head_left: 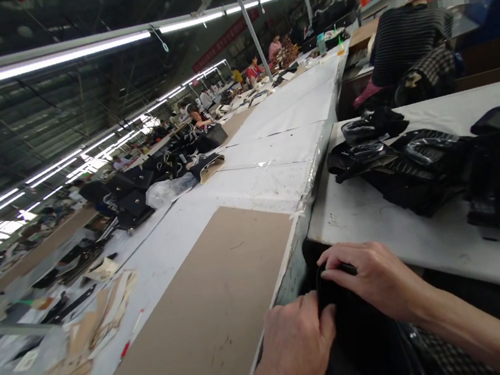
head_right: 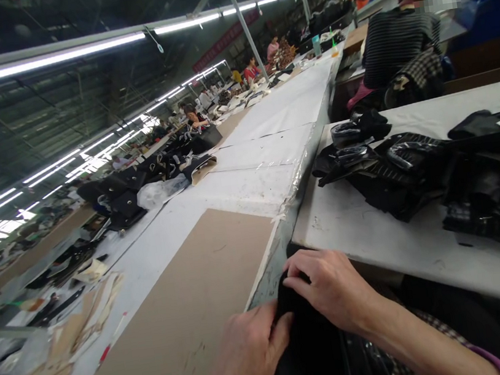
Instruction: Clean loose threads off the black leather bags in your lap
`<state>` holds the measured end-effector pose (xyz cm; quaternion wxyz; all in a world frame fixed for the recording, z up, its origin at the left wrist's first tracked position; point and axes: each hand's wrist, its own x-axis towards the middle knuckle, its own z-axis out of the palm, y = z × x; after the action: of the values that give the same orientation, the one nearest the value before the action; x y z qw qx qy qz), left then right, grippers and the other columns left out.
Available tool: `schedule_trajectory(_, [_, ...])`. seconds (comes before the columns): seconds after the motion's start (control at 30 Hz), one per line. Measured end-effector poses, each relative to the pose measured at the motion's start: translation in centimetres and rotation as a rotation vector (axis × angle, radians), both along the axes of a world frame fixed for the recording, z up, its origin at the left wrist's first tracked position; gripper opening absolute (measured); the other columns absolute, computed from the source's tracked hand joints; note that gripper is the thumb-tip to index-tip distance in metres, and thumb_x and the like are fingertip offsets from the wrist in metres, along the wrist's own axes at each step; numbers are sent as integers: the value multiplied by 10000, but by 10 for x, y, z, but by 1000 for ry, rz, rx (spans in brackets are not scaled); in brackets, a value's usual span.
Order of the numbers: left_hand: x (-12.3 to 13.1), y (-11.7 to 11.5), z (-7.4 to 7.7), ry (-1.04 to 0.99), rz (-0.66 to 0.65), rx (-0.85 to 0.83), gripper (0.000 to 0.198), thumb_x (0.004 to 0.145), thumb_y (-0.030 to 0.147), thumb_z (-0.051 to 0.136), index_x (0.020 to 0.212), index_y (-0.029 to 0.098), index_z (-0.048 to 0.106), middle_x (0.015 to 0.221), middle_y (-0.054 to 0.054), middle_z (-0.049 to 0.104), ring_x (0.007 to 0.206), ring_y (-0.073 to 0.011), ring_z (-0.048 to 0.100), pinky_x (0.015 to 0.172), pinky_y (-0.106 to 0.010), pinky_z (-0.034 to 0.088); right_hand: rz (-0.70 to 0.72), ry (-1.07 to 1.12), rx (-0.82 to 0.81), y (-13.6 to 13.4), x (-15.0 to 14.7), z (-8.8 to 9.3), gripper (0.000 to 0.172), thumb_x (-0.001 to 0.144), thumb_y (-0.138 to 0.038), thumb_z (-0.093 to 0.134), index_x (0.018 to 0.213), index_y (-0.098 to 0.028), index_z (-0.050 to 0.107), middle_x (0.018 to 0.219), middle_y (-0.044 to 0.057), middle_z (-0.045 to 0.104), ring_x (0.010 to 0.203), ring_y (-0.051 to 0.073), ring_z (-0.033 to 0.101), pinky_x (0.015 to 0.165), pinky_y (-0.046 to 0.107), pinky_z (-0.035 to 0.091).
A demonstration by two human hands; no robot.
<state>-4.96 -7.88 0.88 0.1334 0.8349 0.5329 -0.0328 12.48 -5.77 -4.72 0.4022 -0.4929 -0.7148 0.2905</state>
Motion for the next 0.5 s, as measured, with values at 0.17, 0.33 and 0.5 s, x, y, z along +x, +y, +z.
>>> schedule_trajectory(0.17, [3, 16, -10, -209, -9, 12, 157, 941, 183, 501, 1027, 215, 629, 920, -30, 730, 788, -217, 688, 656, -269, 446, 21, -30, 10, 1, 3, 3, 156, 893, -182, 577, 741, -206, 601, 957, 31, 707, 839, 211, 663, 793, 328, 491])
schedule_trajectory(0.33, [1, 18, -15, -300, -4, -37, 203, 956, 152, 445, 966, 206, 640, 850, -24, 714, 679, -169, 644, 610, -233, 423, 206, -33, 57, 6, 17, 4, 144, 893, -120, 565, 795, -205, 627, 1109, 32, 680, 958, 180, 657, 844, 273, 492])
schedule_trajectory(0.5, [1, 19, -11, -321, 7, -78, 196, 947, 133, 453, 965, 191, 639, 859, -29, 711, 688, -171, 642, 611, -229, 428, 248, -18, 98, 5, 20, 2, 162, 927, -118, 508, 813, -194, 596, 1185, 53, 641, 1027, 184, 636, 875, 280, 485])
